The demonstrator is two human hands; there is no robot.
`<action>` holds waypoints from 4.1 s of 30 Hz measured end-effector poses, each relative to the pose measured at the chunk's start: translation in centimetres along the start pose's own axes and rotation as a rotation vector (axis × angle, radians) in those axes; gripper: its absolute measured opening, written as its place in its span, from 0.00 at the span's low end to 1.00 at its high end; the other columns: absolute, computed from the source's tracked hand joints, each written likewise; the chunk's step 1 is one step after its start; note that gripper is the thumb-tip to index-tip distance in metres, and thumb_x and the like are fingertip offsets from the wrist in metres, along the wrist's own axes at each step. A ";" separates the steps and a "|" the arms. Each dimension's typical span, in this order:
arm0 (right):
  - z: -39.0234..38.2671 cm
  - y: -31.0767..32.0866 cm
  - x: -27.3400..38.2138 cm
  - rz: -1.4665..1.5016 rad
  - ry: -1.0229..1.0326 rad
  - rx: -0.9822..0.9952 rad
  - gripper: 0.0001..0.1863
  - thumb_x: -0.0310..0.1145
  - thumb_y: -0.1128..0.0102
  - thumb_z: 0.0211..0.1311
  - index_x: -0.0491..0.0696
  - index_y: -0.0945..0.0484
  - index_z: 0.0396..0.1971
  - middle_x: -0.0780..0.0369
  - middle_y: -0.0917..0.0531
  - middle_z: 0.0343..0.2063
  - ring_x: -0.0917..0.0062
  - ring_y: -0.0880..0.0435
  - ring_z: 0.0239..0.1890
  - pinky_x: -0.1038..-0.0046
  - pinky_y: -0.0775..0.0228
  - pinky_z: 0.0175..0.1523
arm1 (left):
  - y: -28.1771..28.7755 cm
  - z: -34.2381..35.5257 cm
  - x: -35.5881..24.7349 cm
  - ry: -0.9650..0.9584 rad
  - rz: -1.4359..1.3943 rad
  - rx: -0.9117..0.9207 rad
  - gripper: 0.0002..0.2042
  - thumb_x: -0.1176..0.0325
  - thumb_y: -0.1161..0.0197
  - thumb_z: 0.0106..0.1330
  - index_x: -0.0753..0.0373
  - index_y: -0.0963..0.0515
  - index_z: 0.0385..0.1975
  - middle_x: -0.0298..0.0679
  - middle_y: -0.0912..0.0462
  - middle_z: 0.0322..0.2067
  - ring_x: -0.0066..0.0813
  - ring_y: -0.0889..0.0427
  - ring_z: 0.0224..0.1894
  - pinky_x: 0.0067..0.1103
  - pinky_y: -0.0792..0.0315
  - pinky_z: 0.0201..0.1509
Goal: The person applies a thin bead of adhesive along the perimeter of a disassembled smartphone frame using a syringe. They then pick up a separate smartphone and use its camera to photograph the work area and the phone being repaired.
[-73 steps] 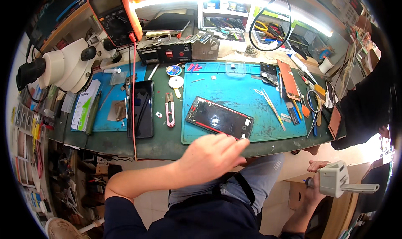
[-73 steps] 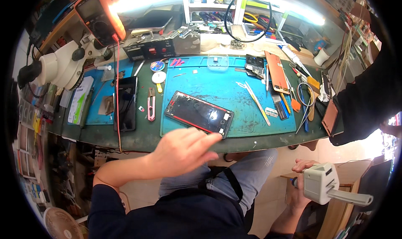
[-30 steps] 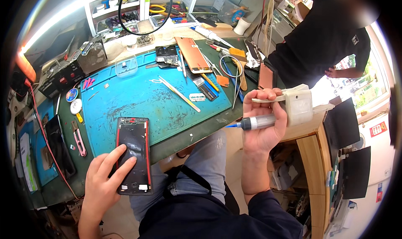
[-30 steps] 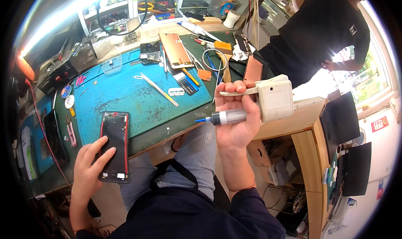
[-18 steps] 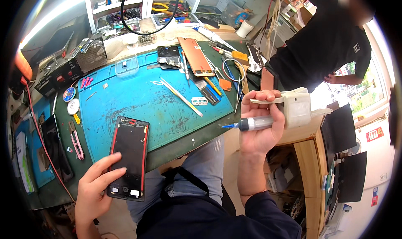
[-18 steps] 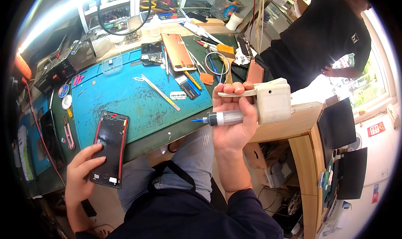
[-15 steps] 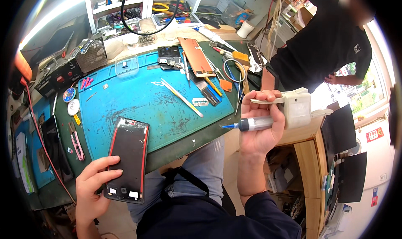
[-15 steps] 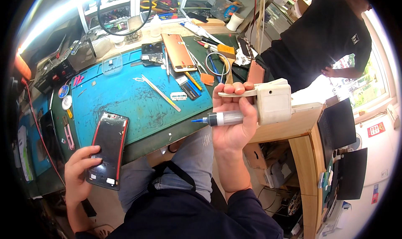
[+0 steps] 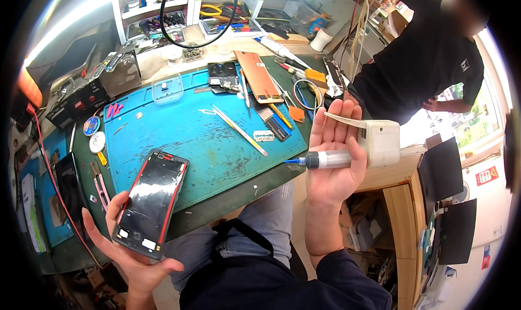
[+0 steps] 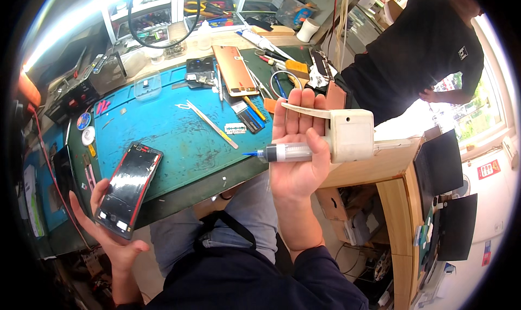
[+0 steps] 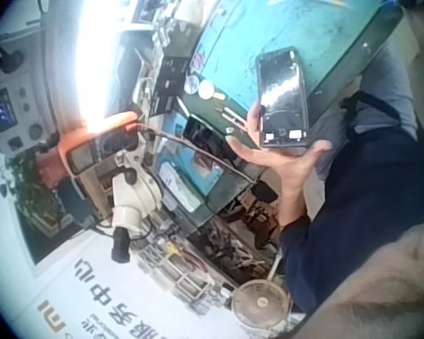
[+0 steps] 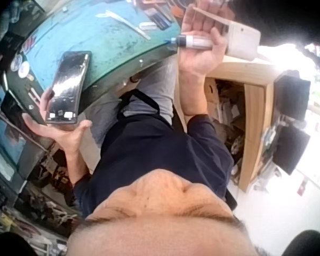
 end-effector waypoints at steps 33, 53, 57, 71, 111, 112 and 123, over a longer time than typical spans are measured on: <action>-3.2 -5.3 -8.5 -0.453 -0.150 0.524 0.14 0.42 0.33 0.67 0.59 0.29 0.45 0.70 0.27 0.36 0.76 0.26 0.43 0.63 0.30 0.55 | -0.6 -1.1 2.0 -0.189 -0.065 0.145 0.56 0.51 0.18 0.50 0.56 0.56 0.70 0.56 0.37 0.62 0.49 0.31 0.66 0.51 0.37 0.73; -2.9 -5.2 -10.3 -0.450 -0.103 0.628 0.11 0.30 0.33 0.64 0.45 0.23 0.42 0.59 0.19 0.36 0.67 0.18 0.41 0.62 0.21 0.50 | -0.7 -0.2 1.0 -0.225 0.030 0.192 0.57 0.52 0.16 0.47 0.58 0.56 0.69 0.58 0.38 0.62 0.55 0.27 0.64 0.43 0.25 0.67; -2.9 -5.1 -10.3 -0.449 -0.116 0.625 0.11 0.30 0.33 0.64 0.45 0.23 0.42 0.59 0.19 0.36 0.67 0.18 0.41 0.61 0.22 0.50 | -0.8 -0.2 0.9 -0.219 0.020 0.189 0.57 0.52 0.16 0.48 0.57 0.56 0.68 0.57 0.38 0.62 0.55 0.28 0.65 0.43 0.25 0.67; -2.9 -5.1 -10.2 -0.450 -0.136 0.632 0.10 0.30 0.33 0.65 0.46 0.24 0.43 0.59 0.19 0.36 0.67 0.18 0.41 0.61 0.22 0.51 | -0.8 -0.3 1.0 -0.209 0.010 0.183 0.57 0.52 0.15 0.47 0.57 0.55 0.68 0.57 0.38 0.62 0.53 0.28 0.65 0.41 0.26 0.68; -2.5 -5.1 -9.0 -0.521 -0.227 0.739 0.16 0.45 0.33 0.68 0.53 0.26 0.46 0.66 0.23 0.38 0.74 0.23 0.44 0.67 0.27 0.51 | -1.3 -0.6 0.6 -0.201 -0.021 0.172 0.60 0.55 0.14 0.46 0.52 0.57 0.72 0.52 0.40 0.64 0.52 0.31 0.67 0.43 0.28 0.69; -2.5 -5.1 -9.0 -0.523 -0.223 0.741 0.16 0.45 0.33 0.68 0.53 0.26 0.46 0.66 0.23 0.38 0.73 0.23 0.44 0.67 0.27 0.51 | -1.4 -0.6 0.6 -0.201 -0.026 0.170 0.60 0.55 0.14 0.46 0.52 0.57 0.72 0.52 0.40 0.64 0.51 0.31 0.67 0.43 0.28 0.69; -2.7 -4.9 -8.7 -0.548 -0.219 0.732 0.16 0.45 0.34 0.69 0.53 0.26 0.46 0.66 0.23 0.38 0.74 0.23 0.43 0.67 0.26 0.50 | -1.1 -0.3 0.5 -0.203 -0.021 0.216 0.61 0.55 0.15 0.48 0.50 0.60 0.74 0.51 0.41 0.65 0.51 0.32 0.68 0.43 0.27 0.68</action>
Point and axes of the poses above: each hand's wrist, its own z-axis towards the middle knuckle, its own y-axis out of the back of the hand, x = y × z, the point moved 1 cm from there along z, towards the middle knuckle
